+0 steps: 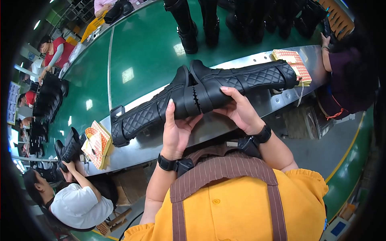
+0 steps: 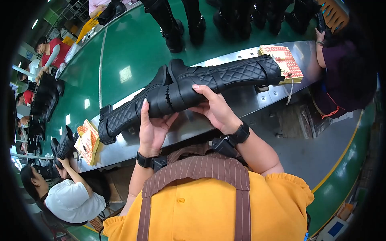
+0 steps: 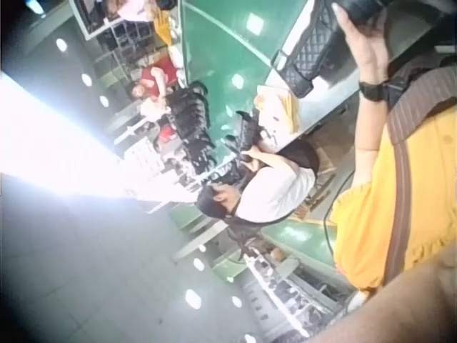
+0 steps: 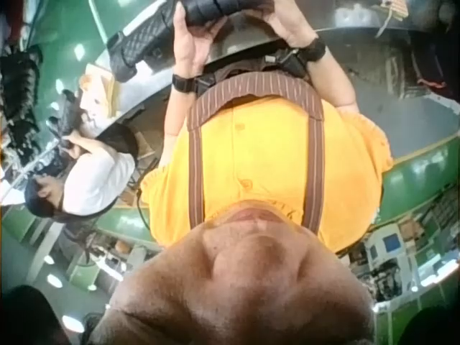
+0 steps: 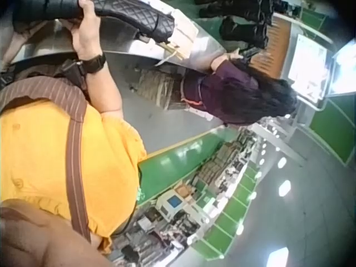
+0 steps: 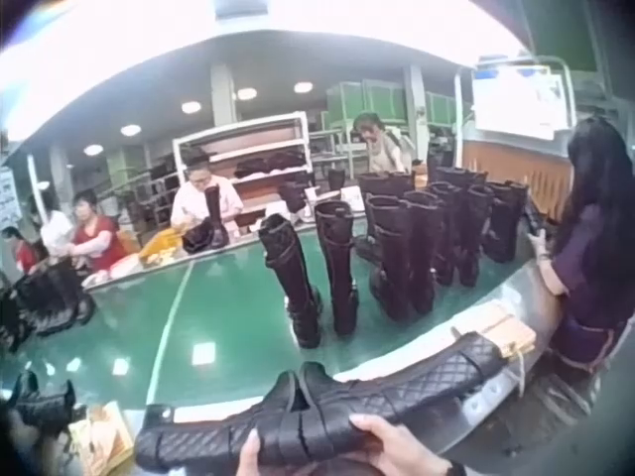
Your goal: The recorder inspects, cleans, and organizes pairs of black tall boots on a manufacturing line workbench, checking for defects and applying cleaning stickers.
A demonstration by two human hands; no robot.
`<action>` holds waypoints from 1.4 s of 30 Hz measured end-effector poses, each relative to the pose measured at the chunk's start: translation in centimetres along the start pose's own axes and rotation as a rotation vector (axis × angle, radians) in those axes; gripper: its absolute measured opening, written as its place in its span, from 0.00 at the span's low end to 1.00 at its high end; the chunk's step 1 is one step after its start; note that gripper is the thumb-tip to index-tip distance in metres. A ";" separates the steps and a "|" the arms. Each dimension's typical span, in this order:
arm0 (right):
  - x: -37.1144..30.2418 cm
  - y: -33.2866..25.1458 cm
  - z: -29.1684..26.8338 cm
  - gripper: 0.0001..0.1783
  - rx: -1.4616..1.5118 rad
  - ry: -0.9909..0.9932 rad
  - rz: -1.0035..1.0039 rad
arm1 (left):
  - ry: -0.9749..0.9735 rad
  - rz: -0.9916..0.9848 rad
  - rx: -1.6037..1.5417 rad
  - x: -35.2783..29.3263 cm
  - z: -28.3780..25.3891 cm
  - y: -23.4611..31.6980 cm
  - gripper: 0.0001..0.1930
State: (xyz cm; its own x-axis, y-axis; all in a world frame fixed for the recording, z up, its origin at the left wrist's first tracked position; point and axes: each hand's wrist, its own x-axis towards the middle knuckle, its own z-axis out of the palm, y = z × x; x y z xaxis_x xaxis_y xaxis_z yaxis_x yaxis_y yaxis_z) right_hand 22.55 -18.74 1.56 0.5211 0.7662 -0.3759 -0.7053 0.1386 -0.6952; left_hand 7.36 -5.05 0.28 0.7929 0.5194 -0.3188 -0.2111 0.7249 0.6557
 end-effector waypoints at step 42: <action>-2.7 -4.8 -4.0 0.48 -1.086 -0.161 -0.401 | -0.236 -0.209 -0.023 3.4 4.9 -3.3 0.30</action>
State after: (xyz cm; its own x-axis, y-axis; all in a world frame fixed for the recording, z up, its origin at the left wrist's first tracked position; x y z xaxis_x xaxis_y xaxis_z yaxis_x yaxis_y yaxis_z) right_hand 26.41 -23.99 3.49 0.4916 0.8707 0.0173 0.3184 -0.1612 -0.9341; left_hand 13.53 -7.90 0.39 0.9308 0.2408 -0.2751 -0.0409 0.8163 0.5762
